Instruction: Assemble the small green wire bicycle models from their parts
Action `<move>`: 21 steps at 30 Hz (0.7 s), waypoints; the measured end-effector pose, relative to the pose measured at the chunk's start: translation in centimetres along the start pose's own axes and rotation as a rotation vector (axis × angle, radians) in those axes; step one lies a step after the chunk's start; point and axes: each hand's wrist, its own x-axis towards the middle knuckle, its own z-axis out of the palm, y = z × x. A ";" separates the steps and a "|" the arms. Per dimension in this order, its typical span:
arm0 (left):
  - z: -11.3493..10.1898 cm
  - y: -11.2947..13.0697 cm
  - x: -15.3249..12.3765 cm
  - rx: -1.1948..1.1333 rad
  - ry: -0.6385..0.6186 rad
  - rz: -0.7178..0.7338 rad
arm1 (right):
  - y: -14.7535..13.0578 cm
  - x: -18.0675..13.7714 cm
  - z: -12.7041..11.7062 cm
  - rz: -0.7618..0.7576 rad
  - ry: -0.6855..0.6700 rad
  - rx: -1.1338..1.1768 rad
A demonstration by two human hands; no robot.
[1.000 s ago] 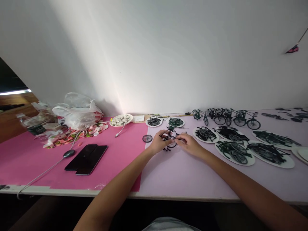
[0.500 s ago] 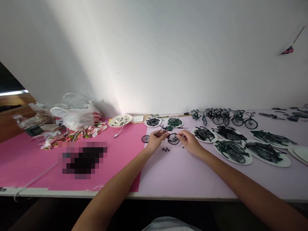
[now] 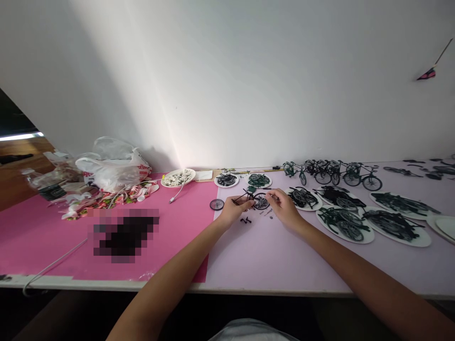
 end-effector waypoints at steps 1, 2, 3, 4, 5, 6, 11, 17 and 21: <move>0.0 -0.1 0.0 0.005 -0.017 0.003 | -0.1 0.0 0.0 0.003 -0.013 0.009; 0.0 -0.3 0.0 0.011 -0.036 0.006 | -0.3 0.0 0.0 0.004 -0.023 0.018; 0.1 -0.4 0.0 0.016 -0.055 0.007 | -0.4 0.0 0.0 0.004 -0.032 0.027; 0.1 -0.6 -0.1 0.021 -0.072 0.007 | -0.6 0.0 0.0 0.002 -0.037 0.034; 0.1 -0.8 -0.1 0.025 -0.086 0.005 | -0.8 0.0 0.0 -0.001 -0.039 0.040; 0.1 -0.9 0.0 0.030 -0.096 0.001 | -0.9 -0.1 0.1 -0.001 -0.037 0.044; 0.2 -1.0 0.0 0.041 -0.048 0.014 | -1.2 -0.1 -0.1 0.008 -0.012 0.067; -0.2 0.1 0.0 0.026 0.002 0.043 | -4.9 1.5 -2.6 -0.019 0.095 0.187; -0.8 -0.1 0.5 0.034 0.036 0.026 | -13.3 2.6 -6.8 0.048 -0.014 0.605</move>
